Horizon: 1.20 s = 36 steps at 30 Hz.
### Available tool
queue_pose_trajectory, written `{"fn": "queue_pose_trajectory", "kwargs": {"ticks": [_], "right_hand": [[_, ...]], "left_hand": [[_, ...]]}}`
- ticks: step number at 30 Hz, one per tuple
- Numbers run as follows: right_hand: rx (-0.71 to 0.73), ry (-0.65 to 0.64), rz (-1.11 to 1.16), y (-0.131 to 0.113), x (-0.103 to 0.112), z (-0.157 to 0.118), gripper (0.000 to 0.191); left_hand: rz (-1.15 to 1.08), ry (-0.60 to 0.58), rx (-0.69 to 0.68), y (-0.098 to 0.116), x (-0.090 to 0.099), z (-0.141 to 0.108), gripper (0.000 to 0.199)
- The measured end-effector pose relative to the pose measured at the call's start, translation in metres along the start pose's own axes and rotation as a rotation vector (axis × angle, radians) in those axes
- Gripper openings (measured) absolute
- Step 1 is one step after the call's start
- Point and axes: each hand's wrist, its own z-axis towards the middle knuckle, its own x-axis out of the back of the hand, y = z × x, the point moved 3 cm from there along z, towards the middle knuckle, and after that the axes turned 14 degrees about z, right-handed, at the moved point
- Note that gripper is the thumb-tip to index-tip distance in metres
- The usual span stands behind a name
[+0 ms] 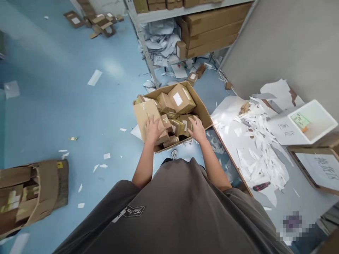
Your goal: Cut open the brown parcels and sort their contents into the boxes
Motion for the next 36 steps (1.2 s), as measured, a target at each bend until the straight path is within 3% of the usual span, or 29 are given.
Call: {"fn": "queue_pose_trajectory", "kwargs": {"ticks": [2,4,7,10,14,18,23,27,32,36], "right_hand": [[0.028,-0.031,0.015,-0.011,-0.012,0.025,0.073],[0.054,-0.08,0.03,-0.02,-0.026,0.045,0.075],[0.083,-0.203,0.056,-0.034,-0.055,0.066,0.078],[0.085,-0.375,0.095,-0.047,-0.095,0.078,0.086],[0.014,-0.681,0.162,-0.055,-0.148,0.076,0.121],[-0.055,-0.885,0.231,-0.051,-0.176,0.066,0.139],[-0.025,-0.874,0.321,-0.043,-0.177,0.063,0.14],[-0.036,-0.846,0.379,-0.051,-0.166,0.068,0.141],[0.041,-0.704,0.388,-0.08,-0.129,0.072,0.138],[0.095,-0.515,0.381,-0.096,-0.084,0.07,0.137]], "left_hand": [[0.011,-0.015,0.201,-0.029,0.002,0.01,0.1],[-0.025,-0.108,0.38,-0.053,-0.004,0.015,0.125],[-0.147,-0.254,0.502,-0.073,-0.021,0.014,0.141],[-0.233,-0.226,0.498,-0.08,-0.035,0.003,0.138],[-0.332,-0.135,0.422,-0.085,-0.049,-0.029,0.124],[-0.417,-0.077,0.442,-0.087,-0.06,-0.067,0.12],[-0.433,-0.004,0.454,-0.081,-0.068,-0.079,0.113],[-0.433,0.061,0.404,-0.073,-0.058,-0.073,0.098],[-0.373,0.139,0.373,-0.058,-0.014,-0.074,0.096],[-0.311,0.168,0.207,-0.036,0.031,-0.061,0.102]]}}
